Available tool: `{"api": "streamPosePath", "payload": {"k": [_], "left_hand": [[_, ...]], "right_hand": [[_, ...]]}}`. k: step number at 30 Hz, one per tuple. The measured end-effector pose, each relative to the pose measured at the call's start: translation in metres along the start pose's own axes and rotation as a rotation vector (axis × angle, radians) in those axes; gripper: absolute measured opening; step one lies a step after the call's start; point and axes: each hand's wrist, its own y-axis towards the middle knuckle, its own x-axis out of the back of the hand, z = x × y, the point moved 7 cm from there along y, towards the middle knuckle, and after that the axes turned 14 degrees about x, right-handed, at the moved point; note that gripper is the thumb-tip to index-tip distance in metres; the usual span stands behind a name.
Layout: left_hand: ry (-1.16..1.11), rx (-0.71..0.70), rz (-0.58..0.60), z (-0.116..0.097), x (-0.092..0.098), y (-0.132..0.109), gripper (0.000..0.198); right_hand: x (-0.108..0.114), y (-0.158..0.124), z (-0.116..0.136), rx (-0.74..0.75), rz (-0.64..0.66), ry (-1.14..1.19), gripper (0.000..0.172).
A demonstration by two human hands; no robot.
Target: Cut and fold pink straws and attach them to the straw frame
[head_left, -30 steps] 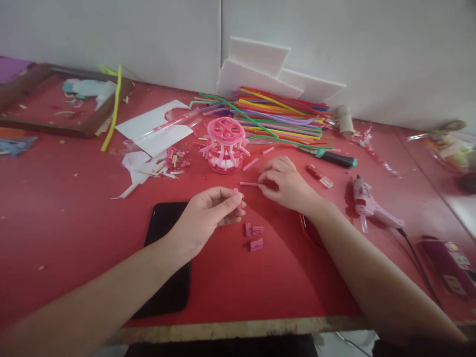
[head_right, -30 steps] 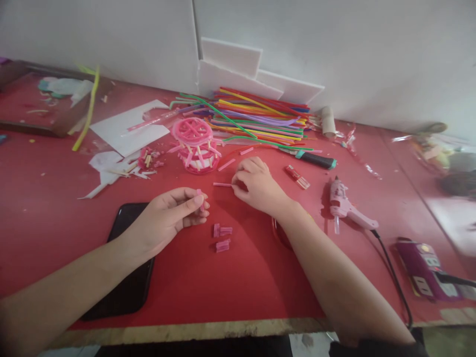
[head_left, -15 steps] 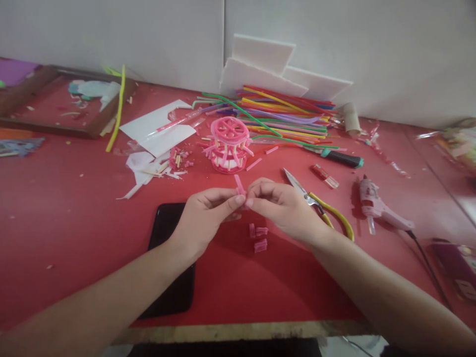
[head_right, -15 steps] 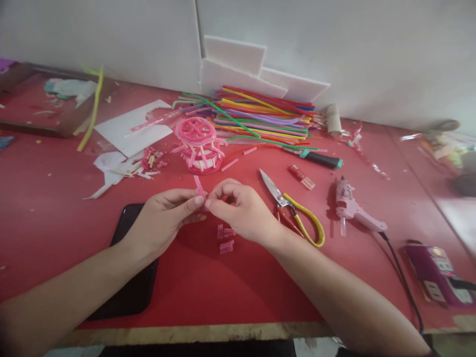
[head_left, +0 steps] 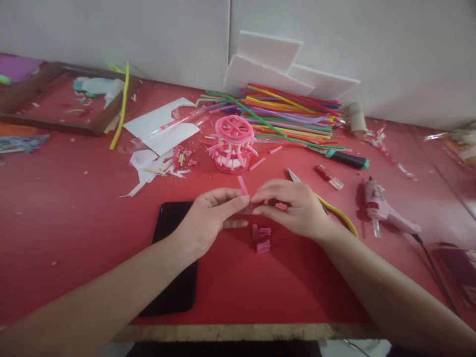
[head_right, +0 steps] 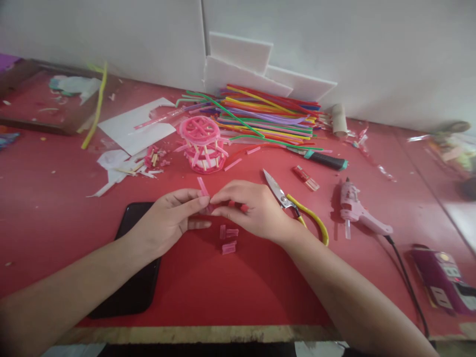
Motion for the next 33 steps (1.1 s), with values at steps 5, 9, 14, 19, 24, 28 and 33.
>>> {"api": "streamPosePath", "payload": {"k": [5,9,14,19,24,28,33], "left_hand": [[-0.041,0.046,0.014,0.002,-0.002,0.000,0.020],[-0.055,0.057,0.038,0.004,-0.003,0.001,0.021],[-0.082,0.041,0.069,0.005,-0.003,0.001,0.018],[-0.100,0.051,0.071,0.005,-0.004,0.000,0.020],[-0.093,0.087,0.102,0.008,-0.005,0.000,0.022],[-0.088,0.091,0.090,0.007,-0.004,0.001,0.020],[-0.116,0.044,-0.028,0.001,0.003,0.000,0.025]], "right_hand": [[0.001,0.000,0.014,0.183,-0.017,-0.188,0.015],[0.000,-0.001,0.022,0.230,-0.036,-0.279,0.013],[0.000,-0.003,0.027,0.300,-0.052,-0.322,0.013],[0.000,-0.005,0.027,0.281,-0.059,-0.311,0.017],[-0.002,-0.004,0.029,0.309,-0.062,-0.305,0.015],[-0.003,-0.002,0.029,0.347,-0.036,-0.334,0.013],[0.006,0.008,0.010,0.217,0.102,-0.502,0.014]]}}
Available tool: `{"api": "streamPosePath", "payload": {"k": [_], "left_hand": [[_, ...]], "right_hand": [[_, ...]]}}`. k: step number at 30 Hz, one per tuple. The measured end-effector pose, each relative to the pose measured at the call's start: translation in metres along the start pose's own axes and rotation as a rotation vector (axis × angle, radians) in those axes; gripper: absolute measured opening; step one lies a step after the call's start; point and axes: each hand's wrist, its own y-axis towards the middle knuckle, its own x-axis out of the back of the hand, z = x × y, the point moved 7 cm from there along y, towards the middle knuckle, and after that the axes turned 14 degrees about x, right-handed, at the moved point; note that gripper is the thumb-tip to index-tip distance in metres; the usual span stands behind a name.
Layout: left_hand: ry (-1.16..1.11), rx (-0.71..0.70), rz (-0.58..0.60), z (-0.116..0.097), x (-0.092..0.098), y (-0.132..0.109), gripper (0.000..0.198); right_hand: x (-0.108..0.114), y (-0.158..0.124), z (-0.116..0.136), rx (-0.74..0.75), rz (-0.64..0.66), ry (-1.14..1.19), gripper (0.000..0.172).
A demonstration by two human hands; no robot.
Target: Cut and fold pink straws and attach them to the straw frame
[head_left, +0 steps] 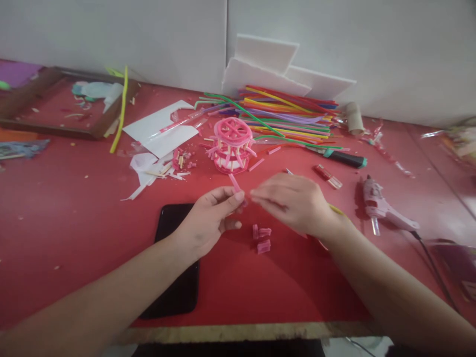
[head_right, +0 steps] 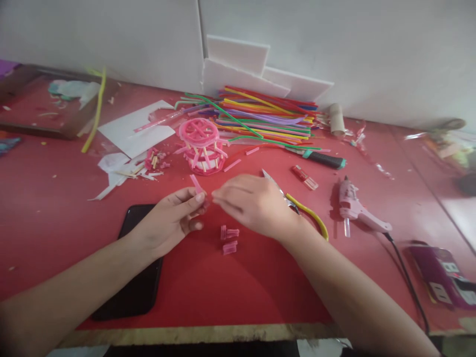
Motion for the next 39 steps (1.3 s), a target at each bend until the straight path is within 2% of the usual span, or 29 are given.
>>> {"api": "streamPosePath", "payload": {"k": [3,4,6,11,16,19,21,23,25,27,31,36,39], "left_hand": [[0.010,-0.005,-0.003,-0.001,-0.002,0.000,0.025],[0.008,-0.011,0.002,-0.002,-0.003,0.000,0.024],[-0.002,-0.023,0.008,-0.003,-0.004,0.000,0.023],[-0.001,-0.024,0.004,-0.003,-0.003,0.002,0.020],[0.010,-0.002,0.010,-0.001,-0.003,0.002,0.020],[0.045,0.027,0.017,0.002,-0.004,0.001,0.017],[0.061,0.038,0.035,0.004,-0.005,0.000,0.016],[0.079,0.055,0.059,0.006,-0.006,-0.001,0.016],[0.103,0.080,0.069,0.008,-0.007,-0.001,0.017],[0.118,0.096,0.060,0.009,-0.006,-0.001,0.020],[0.116,0.093,0.024,0.009,-0.006,-0.002,0.025],[0.092,0.082,0.021,0.008,-0.006,-0.002,0.024],[0.073,0.098,0.032,0.009,-0.006,-0.002,0.024]], "right_hand": [[-0.006,-0.004,-0.043,-0.302,0.255,-0.236,0.017],[-0.011,-0.005,-0.054,-0.348,0.368,-0.291,0.019],[-0.022,-0.003,-0.068,-0.308,0.530,-0.351,0.021],[-0.036,0.006,-0.080,-0.220,0.607,-0.346,0.024],[-0.036,0.004,-0.064,-0.131,0.627,-0.298,0.018],[-0.031,-0.004,-0.041,-0.117,0.531,-0.254,0.017],[-0.017,-0.008,-0.022,-0.162,0.269,-0.181,0.017],[-0.008,-0.013,-0.004,-0.178,0.065,-0.087,0.014],[-0.004,-0.017,0.009,-0.181,-0.085,-0.016,0.014],[-0.003,-0.021,0.014,-0.214,-0.183,0.069,0.023],[-0.013,-0.029,0.011,-0.279,-0.222,0.228,0.032],[-0.016,-0.029,0.013,-0.206,-0.223,0.270,0.033],[-0.012,-0.030,0.014,-0.159,-0.265,0.202,0.027]]}}
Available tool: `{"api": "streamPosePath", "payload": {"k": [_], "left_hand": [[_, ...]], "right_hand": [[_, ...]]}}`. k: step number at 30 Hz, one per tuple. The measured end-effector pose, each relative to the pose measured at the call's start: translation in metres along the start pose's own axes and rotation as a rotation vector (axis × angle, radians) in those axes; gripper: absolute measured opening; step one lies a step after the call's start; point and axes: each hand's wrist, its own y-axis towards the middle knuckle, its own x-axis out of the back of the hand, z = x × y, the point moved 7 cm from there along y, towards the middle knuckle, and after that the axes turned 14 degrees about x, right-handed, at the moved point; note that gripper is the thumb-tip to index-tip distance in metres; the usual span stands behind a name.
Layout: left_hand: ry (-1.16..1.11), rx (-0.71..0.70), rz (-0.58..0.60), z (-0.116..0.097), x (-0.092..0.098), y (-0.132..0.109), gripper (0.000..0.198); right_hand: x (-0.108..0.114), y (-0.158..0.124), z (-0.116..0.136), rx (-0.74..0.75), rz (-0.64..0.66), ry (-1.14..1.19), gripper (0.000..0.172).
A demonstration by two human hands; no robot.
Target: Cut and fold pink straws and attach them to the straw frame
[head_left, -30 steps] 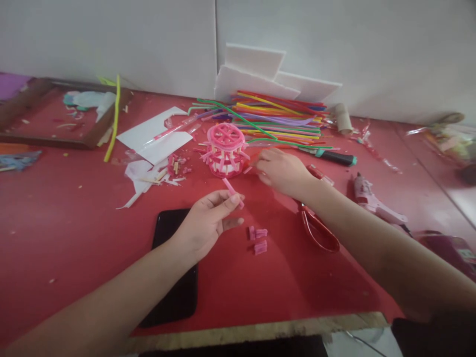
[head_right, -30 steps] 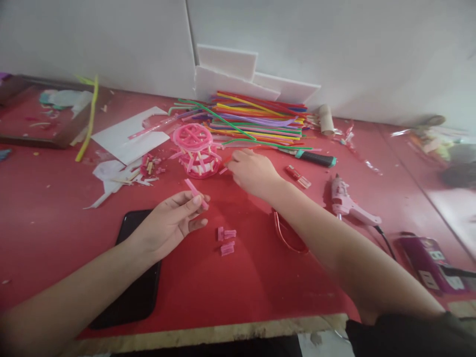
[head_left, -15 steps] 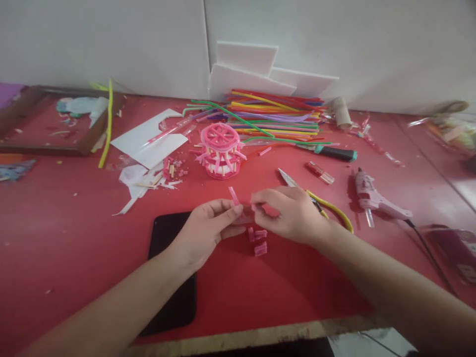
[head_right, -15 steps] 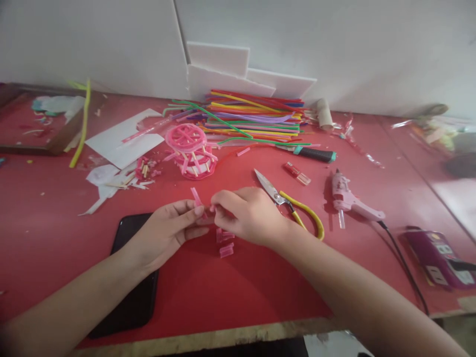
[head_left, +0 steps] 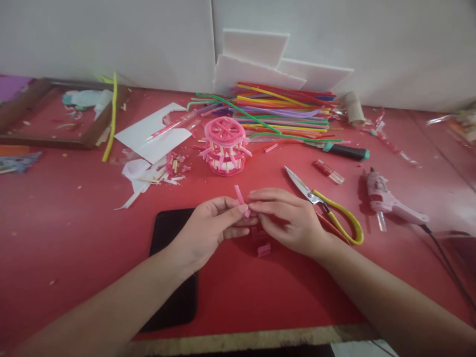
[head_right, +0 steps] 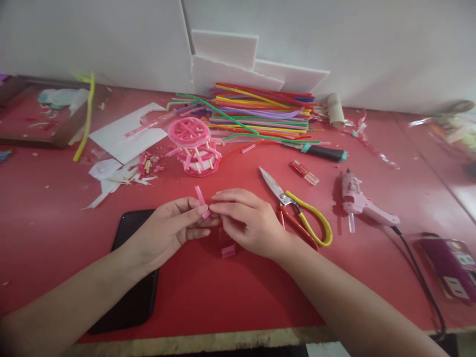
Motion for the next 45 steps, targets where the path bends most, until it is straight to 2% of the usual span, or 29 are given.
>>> {"api": "streamPosePath", "payload": {"k": [4,8,13,15,18,20,28,34,40,45], "left_hand": [[-0.027,0.006,0.027,0.001,-0.002,0.000,0.022],[-0.013,-0.022,0.056,0.001,-0.004,0.000,0.017],[0.017,-0.043,0.070,0.002,-0.004,-0.002,0.015],[0.063,-0.038,0.084,0.002,-0.005,-0.003,0.014],[0.123,-0.004,0.154,0.005,-0.010,-0.004,0.015],[0.127,0.017,0.189,0.006,-0.013,-0.004,0.015],[0.079,0.060,0.190,0.007,-0.014,-0.005,0.018],[0.055,0.101,0.149,0.009,-0.012,-0.003,0.022],[0.045,0.156,0.263,0.014,-0.015,-0.001,0.014],[0.072,0.144,0.260,0.013,-0.015,-0.002,0.014]], "right_hand": [[0.004,0.000,0.004,0.042,-0.012,-0.080,0.025],[0.004,0.000,0.005,-0.004,0.010,0.063,0.033],[0.001,-0.003,-0.004,-0.176,0.037,0.312,0.028],[-0.004,-0.007,-0.011,-0.269,0.049,0.464,0.040],[-0.012,-0.012,-0.014,-0.357,0.063,0.698,0.070],[-0.014,-0.015,-0.015,-0.369,0.054,0.763,0.074],[-0.013,-0.016,-0.014,-0.336,0.002,0.707,0.066],[-0.002,-0.014,-0.011,-0.224,-0.042,0.450,0.066],[0.002,-0.015,-0.006,-0.139,-0.025,0.328,0.068],[0.003,-0.014,-0.004,-0.131,-0.001,0.291,0.069]]}}
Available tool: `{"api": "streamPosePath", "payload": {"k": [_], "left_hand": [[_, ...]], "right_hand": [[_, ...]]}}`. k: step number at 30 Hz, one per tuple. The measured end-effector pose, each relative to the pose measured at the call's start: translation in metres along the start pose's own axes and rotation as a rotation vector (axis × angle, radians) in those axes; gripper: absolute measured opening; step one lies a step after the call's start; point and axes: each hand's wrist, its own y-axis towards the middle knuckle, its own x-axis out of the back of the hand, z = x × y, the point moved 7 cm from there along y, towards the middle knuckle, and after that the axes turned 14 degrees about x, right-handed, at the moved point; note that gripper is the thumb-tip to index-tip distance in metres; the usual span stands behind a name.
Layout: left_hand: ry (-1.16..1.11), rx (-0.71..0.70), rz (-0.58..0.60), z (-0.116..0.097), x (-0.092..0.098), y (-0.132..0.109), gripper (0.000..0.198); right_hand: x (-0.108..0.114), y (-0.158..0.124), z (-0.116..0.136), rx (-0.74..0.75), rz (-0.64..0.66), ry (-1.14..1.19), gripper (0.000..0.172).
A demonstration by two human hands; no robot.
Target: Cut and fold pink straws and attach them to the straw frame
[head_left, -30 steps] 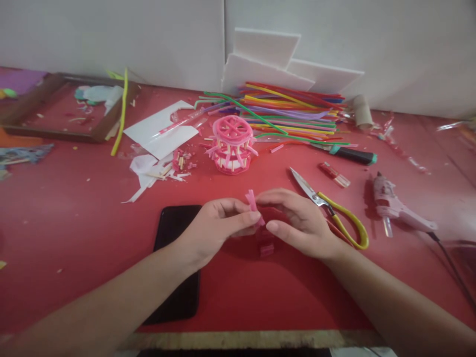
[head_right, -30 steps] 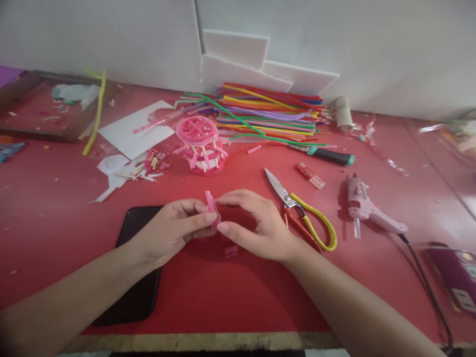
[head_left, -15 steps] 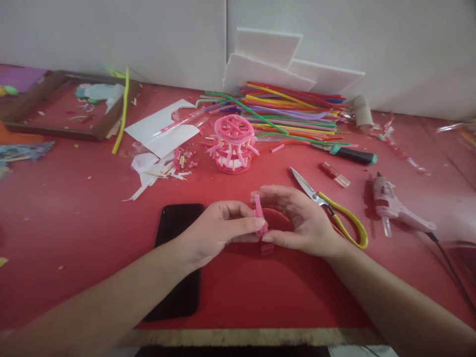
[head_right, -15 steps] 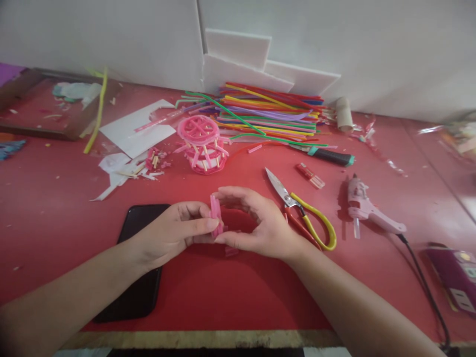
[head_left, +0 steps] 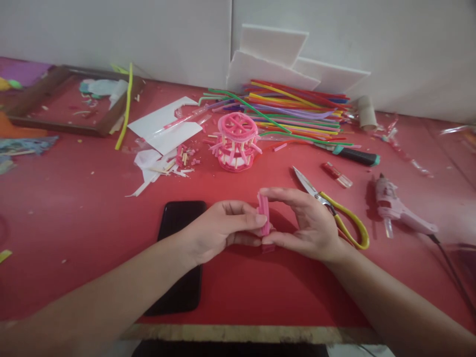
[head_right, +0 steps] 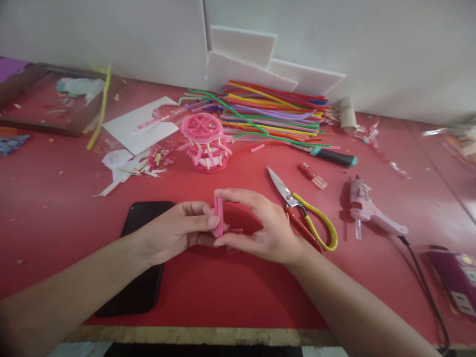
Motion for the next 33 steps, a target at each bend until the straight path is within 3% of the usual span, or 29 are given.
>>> {"api": "streamPosePath", "payload": {"k": [12,20,28,33], "left_hand": [[0.047,-0.031,-0.045,-0.002,-0.002,-0.002,0.016],[0.098,-0.074,-0.029,-0.002,-0.002,-0.004,0.010],[0.216,-0.160,-0.122,-0.009,0.000,-0.006,0.007],[0.123,-0.154,-0.067,-0.008,-0.001,-0.004,0.007]], "right_hand": [[0.000,0.002,0.004,0.021,0.045,-0.043,0.074],[-0.001,0.014,0.019,0.151,0.105,-0.216,0.078],[-0.004,0.013,0.018,0.174,0.142,-0.247,0.070],[-0.004,0.015,0.019,0.188,0.132,-0.270,0.067]]}}
